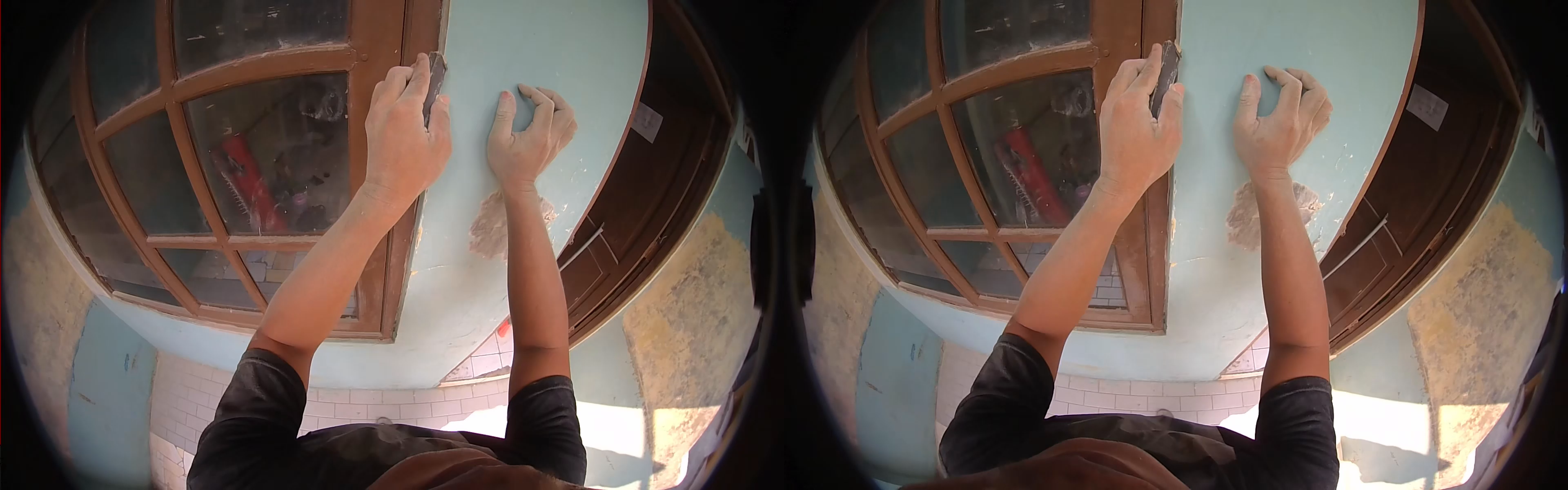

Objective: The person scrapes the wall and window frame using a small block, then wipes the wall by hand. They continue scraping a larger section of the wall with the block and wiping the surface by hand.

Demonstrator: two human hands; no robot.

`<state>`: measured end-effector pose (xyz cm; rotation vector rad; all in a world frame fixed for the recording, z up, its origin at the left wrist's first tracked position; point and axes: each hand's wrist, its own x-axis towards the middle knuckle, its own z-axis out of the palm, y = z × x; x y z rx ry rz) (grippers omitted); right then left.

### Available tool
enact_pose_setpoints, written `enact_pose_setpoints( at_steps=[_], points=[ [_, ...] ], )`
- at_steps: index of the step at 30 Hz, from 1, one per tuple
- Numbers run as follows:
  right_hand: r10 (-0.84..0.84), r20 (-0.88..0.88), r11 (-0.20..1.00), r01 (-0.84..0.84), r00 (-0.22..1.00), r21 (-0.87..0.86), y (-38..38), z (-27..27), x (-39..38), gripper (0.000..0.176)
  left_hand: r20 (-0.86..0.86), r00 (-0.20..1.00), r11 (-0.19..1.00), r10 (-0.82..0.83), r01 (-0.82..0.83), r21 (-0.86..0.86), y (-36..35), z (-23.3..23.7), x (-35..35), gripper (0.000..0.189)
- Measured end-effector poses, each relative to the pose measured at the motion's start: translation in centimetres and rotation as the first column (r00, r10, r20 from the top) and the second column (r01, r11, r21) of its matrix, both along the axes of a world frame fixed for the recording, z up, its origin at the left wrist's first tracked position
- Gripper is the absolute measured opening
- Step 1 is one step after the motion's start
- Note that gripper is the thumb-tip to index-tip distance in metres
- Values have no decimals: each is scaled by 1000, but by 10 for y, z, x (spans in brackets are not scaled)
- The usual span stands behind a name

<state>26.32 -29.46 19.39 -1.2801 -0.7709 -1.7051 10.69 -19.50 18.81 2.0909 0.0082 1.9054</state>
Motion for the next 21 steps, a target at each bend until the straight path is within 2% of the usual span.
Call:
enact_pose_setpoints(
  at_steps=[2,4,7,9,11,12,16,17,19,21],
  points=[
    [11,5,1000,-11,1000,10,2,1,2,22,40,999,999,5,-7,49,1,9,3,52],
    [19,3,1000,-19,1000,10,1,-2,2,21,18,999,998,31,-32,62,-5,-18,-4,52],
    [8,28,1000,-8,1000,26,2,-2,2,19,27,997,991,67,-70,118,-6,-26,-5,52],
    [16,47,999,-17,999,32,2,-1,2,18,50,996,986,79,-85,144,-3,-11,1,52],
    [17,44,999,-19,999,26,3,-2,1,18,75,995,995,60,-66,79,0,25,7,52],
    [17,44,1000,-18,999,26,2,-2,1,17,68,997,999,39,-40,8,-2,26,5,50],
    [17,41,999,-18,999,26,2,-3,0,17,-29,998,999,48,-48,11,-10,-33,-10,50],
    [9,43,1000,-10,999,23,2,-4,0,16,-26,998,999,49,-49,9,-8,-33,-9,50],
    [4,53,1000,-5,999,16,2,-2,0,15,-27,998,995,55,-53,79,-4,-22,-8,52],
    [17,36,1000,-18,999,20,3,-2,0,14,-18,999,997,43,-41,65,-1,2,-6,53]
  ],
)
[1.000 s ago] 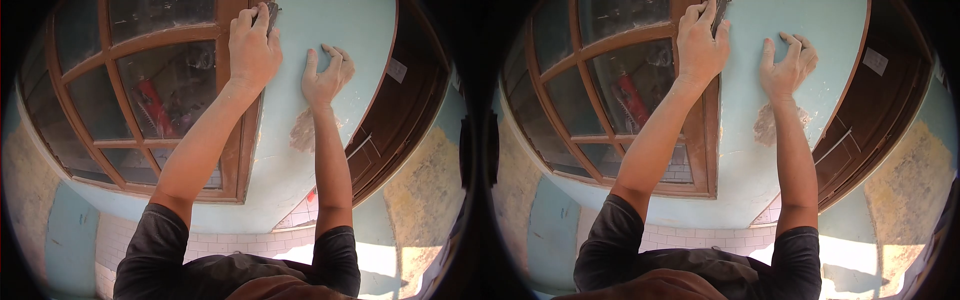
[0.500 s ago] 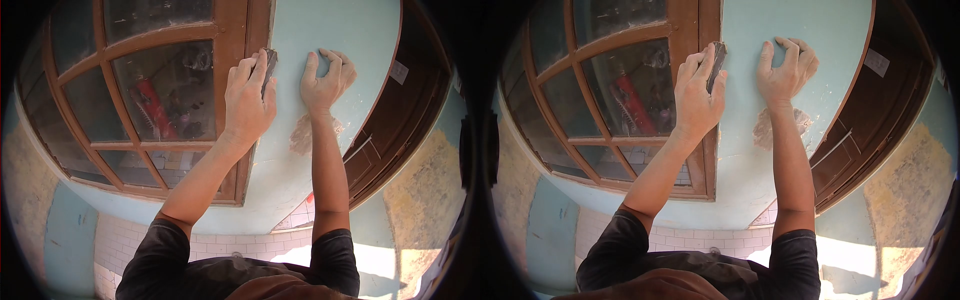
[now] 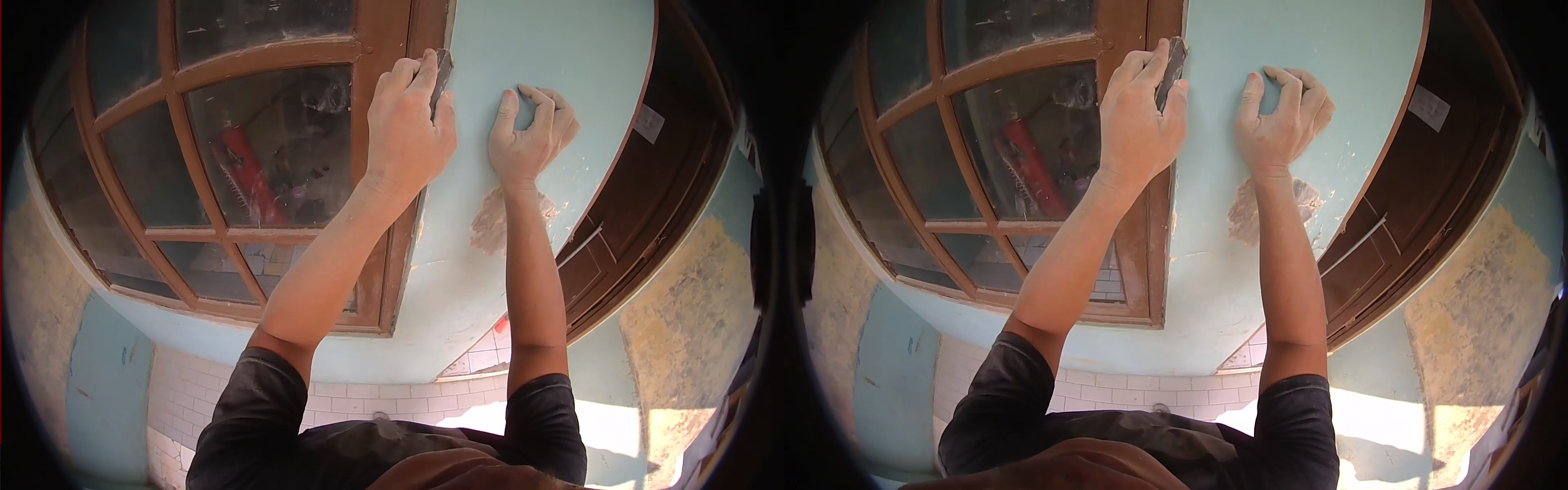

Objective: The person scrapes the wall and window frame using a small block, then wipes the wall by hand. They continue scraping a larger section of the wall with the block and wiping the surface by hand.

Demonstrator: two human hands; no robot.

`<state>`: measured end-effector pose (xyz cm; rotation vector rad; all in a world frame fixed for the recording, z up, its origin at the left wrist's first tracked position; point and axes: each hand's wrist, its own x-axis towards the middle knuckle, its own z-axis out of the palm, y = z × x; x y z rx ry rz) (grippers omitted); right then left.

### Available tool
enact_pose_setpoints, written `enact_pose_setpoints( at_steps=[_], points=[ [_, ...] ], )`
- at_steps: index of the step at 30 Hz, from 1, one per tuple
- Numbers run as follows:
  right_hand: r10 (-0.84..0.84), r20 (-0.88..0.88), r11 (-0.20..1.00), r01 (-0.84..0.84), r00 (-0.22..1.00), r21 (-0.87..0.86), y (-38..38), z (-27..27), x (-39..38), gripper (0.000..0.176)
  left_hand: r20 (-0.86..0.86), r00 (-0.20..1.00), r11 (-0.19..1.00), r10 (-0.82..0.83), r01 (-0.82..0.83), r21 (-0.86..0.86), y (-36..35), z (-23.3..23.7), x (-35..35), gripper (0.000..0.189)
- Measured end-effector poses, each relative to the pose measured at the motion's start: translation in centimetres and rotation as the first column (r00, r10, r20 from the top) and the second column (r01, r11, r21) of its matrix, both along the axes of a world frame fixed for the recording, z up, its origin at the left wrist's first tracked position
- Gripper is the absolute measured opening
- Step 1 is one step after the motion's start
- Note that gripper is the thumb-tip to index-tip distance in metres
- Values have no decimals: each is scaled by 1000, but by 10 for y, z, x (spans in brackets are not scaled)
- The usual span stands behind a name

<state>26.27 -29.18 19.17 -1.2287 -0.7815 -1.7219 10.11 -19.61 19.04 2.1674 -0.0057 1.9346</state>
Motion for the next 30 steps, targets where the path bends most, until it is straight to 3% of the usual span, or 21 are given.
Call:
enact_pose_setpoints(
  at_steps=[1,5,7,13,17,23,28,30],
  points=[
    [2,0,1000,-2,1000,4,1,3,0,14,8,1000,1000,-15,15,-2,1,9,1,53],
    [8,-2,1000,-8,1000,19,3,3,-2,12,-20,1000,999,-13,13,-40,-2,-28,-4,49],
    [4,1,1000,-4,1000,14,1,-1,-3,12,-18,998,998,65,-64,27,-5,-39,-8,49],
    [-21,5,999,21,1000,-26,0,-6,-5,11,66,996,998,53,-55,22,3,19,7,53],
    [-6,-1,1000,6,1000,-6,1,-4,-8,10,1,997,996,76,-76,52,-10,-44,-6,52],
    [-27,17,999,28,999,-22,2,-2,-6,9,37,999,1000,23,-23,7,5,21,5,54],
    [-5,17,1000,5,1000,-26,2,-7,-10,8,-18,1000,999,18,-18,-36,-8,-61,-6,52],
    [-25,28,999,26,999,-28,3,-6,-8,8,-61,998,999,31,-33,-39,-7,-68,-10,52]
  ],
)
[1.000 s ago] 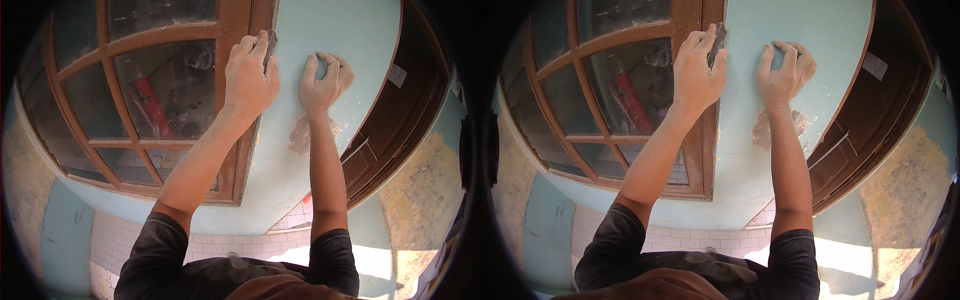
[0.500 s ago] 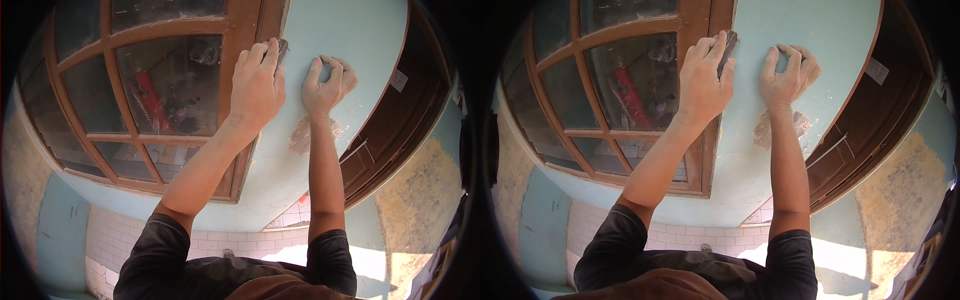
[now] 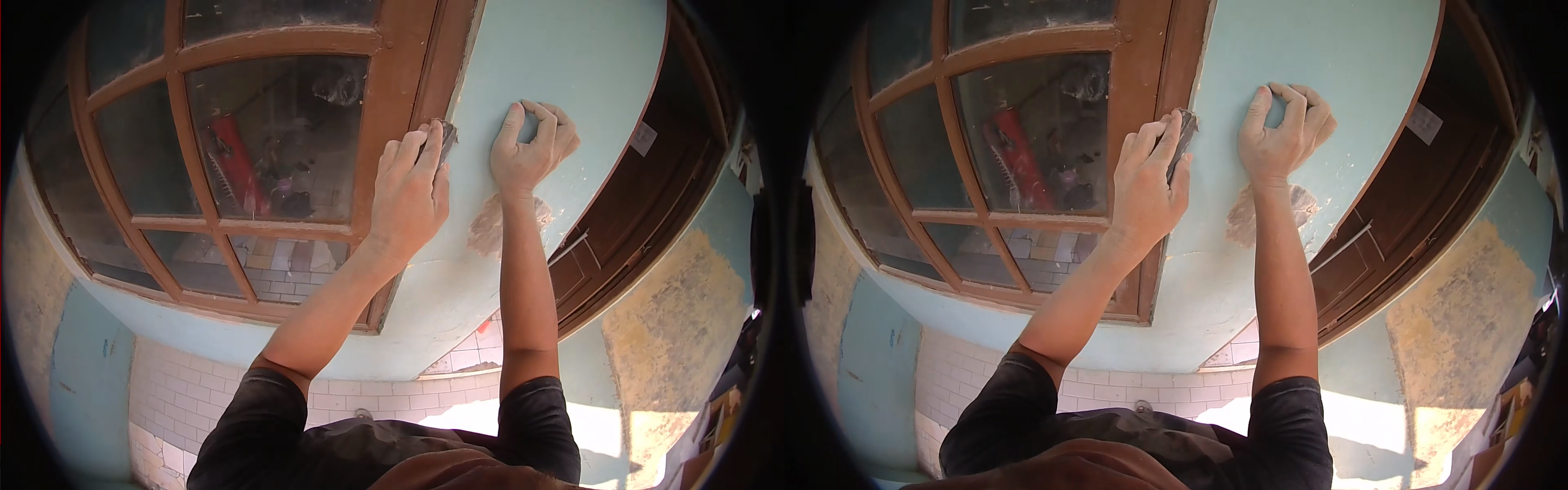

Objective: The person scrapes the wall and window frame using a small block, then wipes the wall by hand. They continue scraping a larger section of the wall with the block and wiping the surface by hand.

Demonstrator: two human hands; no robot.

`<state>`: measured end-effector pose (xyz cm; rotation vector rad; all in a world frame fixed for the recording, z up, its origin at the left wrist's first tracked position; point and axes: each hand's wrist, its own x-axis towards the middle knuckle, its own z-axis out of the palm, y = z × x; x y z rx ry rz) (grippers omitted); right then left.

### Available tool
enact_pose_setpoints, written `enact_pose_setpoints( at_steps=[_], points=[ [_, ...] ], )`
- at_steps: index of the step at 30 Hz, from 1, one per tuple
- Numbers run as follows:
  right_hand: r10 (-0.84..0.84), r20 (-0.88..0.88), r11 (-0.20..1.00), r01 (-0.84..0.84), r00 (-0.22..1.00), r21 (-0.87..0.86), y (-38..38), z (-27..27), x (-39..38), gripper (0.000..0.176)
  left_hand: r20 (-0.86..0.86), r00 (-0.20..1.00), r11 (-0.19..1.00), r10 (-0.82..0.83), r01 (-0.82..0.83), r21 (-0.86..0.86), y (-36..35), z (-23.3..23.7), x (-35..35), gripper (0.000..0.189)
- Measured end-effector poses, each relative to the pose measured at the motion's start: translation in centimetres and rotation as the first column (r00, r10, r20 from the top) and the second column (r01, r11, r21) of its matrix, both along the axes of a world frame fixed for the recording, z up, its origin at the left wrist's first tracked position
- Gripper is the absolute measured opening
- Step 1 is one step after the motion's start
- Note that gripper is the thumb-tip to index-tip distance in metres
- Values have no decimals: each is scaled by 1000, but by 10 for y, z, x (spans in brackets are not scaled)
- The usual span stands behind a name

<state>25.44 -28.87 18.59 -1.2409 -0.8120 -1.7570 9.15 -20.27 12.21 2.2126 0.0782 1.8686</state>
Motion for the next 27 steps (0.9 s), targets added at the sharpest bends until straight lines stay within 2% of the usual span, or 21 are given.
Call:
enact_pose_setpoints(
  at_steps=[3,5,9,11,16,17,21,23,26,27],
  points=[
    [-1,-6,1000,1,1000,-17,0,0,0,8,-14,1000,1000,-4,4,-3,3,26,0,51],
    [2,-12,1000,-2,1000,-13,1,1,-1,8,44,996,997,-72,73,-20,6,51,6,51],
    [9,-17,1000,-9,1000,-8,1,-2,-2,7,85,993,996,-77,82,-47,0,29,7,51],
    [12,-7,1000,-12,1000,-16,1,-3,0,6,32,999,1000,-18,18,9,1,23,1,51],
    [-2,21,999,3,1000,-34,3,1,-2,6,85,995,996,46,-51,67,5,71,9,52],
    [7,3,1000,-7,1000,-27,4,-1,-3,6,86,994,996,66,-72,59,3,72,9,52],
    [20,6,999,-20,1000,-30,6,-7,-6,7,7,997,996,81,-82,20,-8,25,1,52],
    [23,10,999,-23,1000,-36,7,-6,-7,7,33,999,1000,-10,11,-14,-1,24,2,53],
    [32,6,998,-32,999,-50,6,-10,-8,6,2,997,994,-76,76,-80,3,60,3,53],
    [43,3,998,-43,999,-51,6,-12,-8,6,1,997,994,-77,77,-80,2,57,4,53]
  ],
)
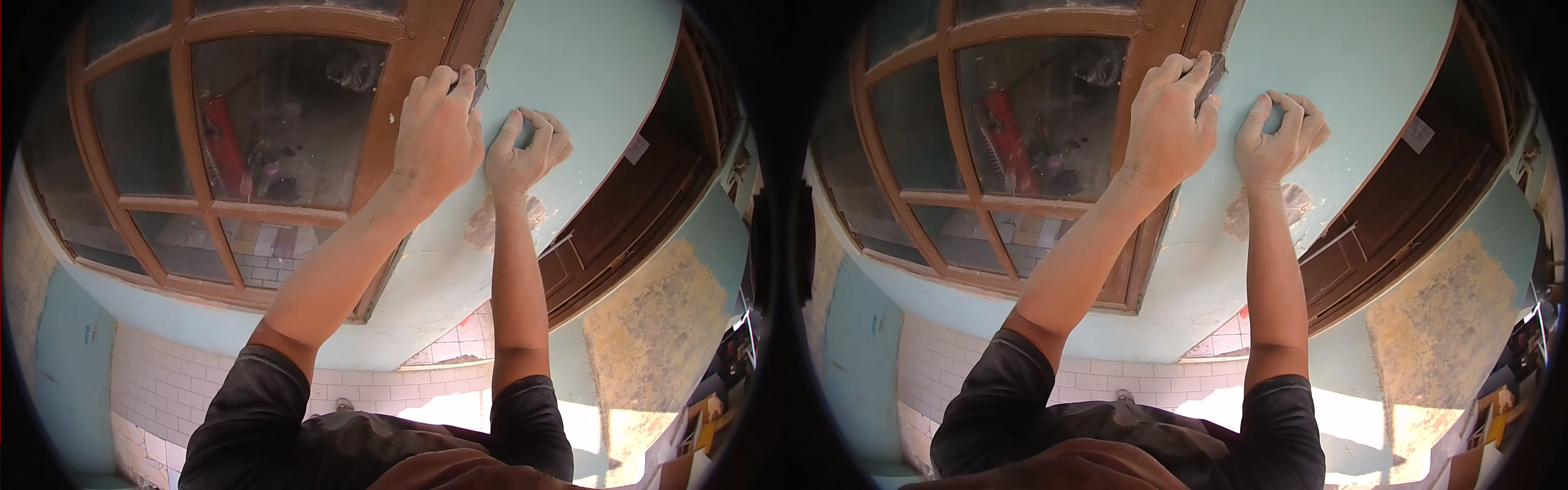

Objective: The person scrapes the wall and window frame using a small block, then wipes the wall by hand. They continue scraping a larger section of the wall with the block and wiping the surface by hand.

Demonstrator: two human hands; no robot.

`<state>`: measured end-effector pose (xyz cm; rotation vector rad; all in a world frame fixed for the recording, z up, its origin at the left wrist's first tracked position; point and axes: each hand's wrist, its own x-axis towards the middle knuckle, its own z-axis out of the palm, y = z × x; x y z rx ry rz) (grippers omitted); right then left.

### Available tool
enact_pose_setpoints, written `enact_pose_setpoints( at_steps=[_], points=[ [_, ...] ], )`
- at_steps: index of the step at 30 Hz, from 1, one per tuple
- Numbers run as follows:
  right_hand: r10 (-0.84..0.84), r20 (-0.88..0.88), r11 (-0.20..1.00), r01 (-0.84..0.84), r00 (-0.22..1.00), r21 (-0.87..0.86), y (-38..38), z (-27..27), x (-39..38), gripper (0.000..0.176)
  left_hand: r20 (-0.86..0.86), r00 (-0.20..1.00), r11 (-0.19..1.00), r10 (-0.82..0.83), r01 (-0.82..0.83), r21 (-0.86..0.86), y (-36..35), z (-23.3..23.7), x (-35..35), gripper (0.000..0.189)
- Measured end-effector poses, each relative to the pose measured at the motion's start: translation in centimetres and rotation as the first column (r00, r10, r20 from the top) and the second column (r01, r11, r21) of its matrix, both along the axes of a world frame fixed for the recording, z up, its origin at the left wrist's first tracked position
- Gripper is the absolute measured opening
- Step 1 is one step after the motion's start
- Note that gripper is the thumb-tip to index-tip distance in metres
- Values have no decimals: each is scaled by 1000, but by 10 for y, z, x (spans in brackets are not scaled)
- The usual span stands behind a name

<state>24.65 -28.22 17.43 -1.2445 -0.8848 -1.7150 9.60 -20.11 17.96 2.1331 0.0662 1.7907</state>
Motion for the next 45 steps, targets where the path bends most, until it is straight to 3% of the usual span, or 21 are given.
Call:
enact_pose_setpoints(
  at_steps=[3,7,9,10,11,12,13,15,16,18,19,22,26,29,30,32,34,39,41,43,45],
  points=[
    [-14,9,1000,14,1000,-4,1,-2,2,7,85,996,1000,3,-1,-21,-4,-21,2,52],
    [-2,15,999,3,1000,-36,-1,-10,-2,8,-38,993,991,-113,110,-73,6,-44,-19,53],
    [176,-57,982,-179,983,-57,-2,-26,-8,11,-46,978,974,-202,196,-114,12,-44,-24,53],
    [173,-55,983,-176,983,-57,-4,-36,-16,11,12,935,904,-355,346,-253,12,-41,-28,52],
    [290,-137,949,-303,947,-89,-6,-50,-28,15,91,868,792,-488,484,-373,11,-39,-30,51],
    [397,-221,897,-428,891,-109,-9,-62,-40,19,222,710,531,-669,664,-526,6,-41,-33,50],
    [396,-218,898,-425,892,-110,-12,-74,-52,19,223,708,530,-670,667,-524,1,-44,-31,50],
    [673,-530,572,-817,516,-69,-17,-92,-72,30,458,470,249,-755,851,-463,-6,-53,-25,49],
    [673,-530,575,-816,516,-64,-20,-93,-79,30,456,430,215,-779,867,-450,-7,-56,-24,52],
    [772,-635,198,-952,6,232,-25,-93,-96,38,481,356,125,-801,885,-448,-8,-61,-20,50],
    [773,-634,206,-949,7,240,-26,-92,-99,38,514,278,36,-812,902,-431,-8,-62,-18,48],
    [760,-640,47,-971,-118,235,-32,-89,-95,32,525,175,-101,-833,884,-456,-1,-61,-14,47],
    [790,-599,48,-960,-132,275,-25,-82,-105,19,446,17,-214,-895,860,-464,18,-55,-11,48],
    [811,-562,136,-884,-161,448,-17,-68,-132,16,285,-88,-218,-954,858,-465,40,-47,-11,47],
    [791,-576,92,-890,-206,446,-18,-66,-137,16,249,-36,-156,-968,863,-480,47,-40,-14,46],
    [790,-591,161,-877,-160,452,-15,-65,-144,16,223,-11,-127,-975,851,-510,57,-40,-20,45],
    [757,-650,294,-854,-67,430,-10,-59,-157,17,220,51,-39,-974,922,-386,69,-35,-15,48],
    [666,-714,581,-751,216,314,2,-49,-194,21,96,-145,-172,-985,902,-395,88,-29,-20,54],
    [418,-698,854,-513,581,84,19,-44,-217,26,124,-251,-279,-960,885,-373,91,-30,-21,52],
    [399,-697,870,-486,596,82,16,-47,-226,30,111,-306,-325,-946,872,-366,94,-30,-33,52],
    [11,-562,965,-157,827,-212,15,-51,-231,30,160,-317,-354,-935,870,-344,92,-33,-41,52]
  ],
)
